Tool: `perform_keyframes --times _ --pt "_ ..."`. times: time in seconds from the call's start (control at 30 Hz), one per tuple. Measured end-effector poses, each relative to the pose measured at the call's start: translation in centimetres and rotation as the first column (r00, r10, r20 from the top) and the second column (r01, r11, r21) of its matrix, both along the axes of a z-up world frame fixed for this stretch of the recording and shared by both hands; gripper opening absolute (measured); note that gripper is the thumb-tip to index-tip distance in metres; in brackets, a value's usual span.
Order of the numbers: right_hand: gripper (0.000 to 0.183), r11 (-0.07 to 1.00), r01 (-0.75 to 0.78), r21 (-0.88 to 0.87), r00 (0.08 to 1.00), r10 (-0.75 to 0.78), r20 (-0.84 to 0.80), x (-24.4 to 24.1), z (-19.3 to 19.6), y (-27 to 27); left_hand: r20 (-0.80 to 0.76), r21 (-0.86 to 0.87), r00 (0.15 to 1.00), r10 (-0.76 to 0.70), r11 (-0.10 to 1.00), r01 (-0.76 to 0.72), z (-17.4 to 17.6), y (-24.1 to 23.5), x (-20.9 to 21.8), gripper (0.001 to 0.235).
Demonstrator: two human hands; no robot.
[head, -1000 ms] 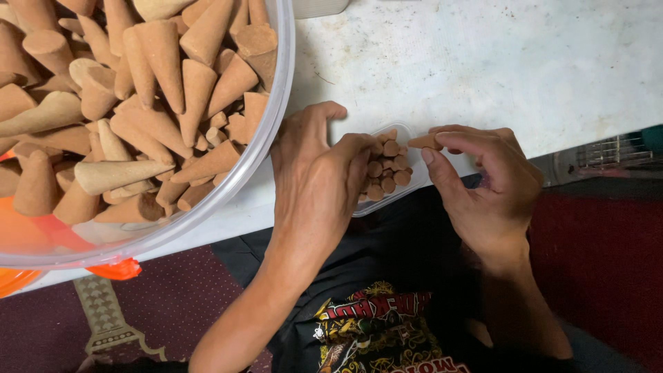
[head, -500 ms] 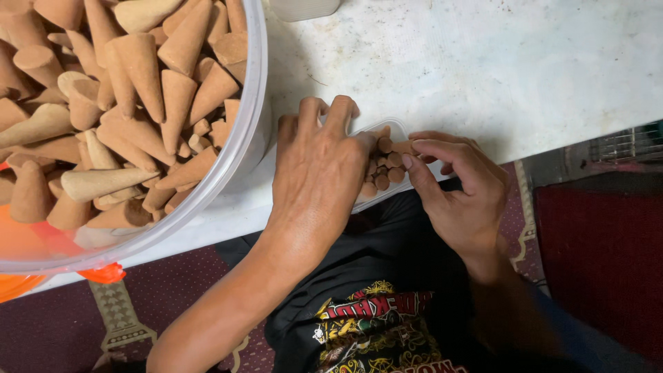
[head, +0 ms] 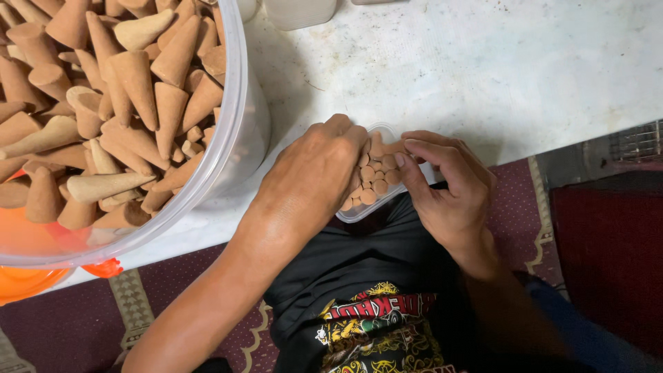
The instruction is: The person is sorting small, cone-shaped objects from a large container into a smaller container. They carefully place each cone into the smaller container, arranging them neatly.
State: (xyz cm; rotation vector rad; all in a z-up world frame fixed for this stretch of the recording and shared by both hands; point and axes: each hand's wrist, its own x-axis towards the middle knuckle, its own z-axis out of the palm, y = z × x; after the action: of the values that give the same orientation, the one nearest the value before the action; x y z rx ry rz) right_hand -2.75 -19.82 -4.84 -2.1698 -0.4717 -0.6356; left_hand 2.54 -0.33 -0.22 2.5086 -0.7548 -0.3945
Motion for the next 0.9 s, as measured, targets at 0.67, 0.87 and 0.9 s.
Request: perform_keyframes --times 0.67,0.87,0.9 --pt "0.015 0.937 -0.031 -0.349 1.000 0.030 -0.008 0.4 2.0 1.3 -0.133 -0.152 0.987 0.093 0.982 -0.113 -0.2 1.5 -1.8 0.006" --pt "0.010 0.886 -0.067 -0.459 0.992 0.011 -0.125 0.5 3.1 0.7 -0.134 -0.154 0.986 0.100 0.981 -0.121 0.0 1.8 -2.1 0.007" --pt "0.012 0.883 -0.090 -0.462 0.988 0.019 -0.155 0.6 3.2 0.6 -0.144 -0.171 0.984 0.102 0.977 -0.126 0.1 1.8 -2.2 0.013"
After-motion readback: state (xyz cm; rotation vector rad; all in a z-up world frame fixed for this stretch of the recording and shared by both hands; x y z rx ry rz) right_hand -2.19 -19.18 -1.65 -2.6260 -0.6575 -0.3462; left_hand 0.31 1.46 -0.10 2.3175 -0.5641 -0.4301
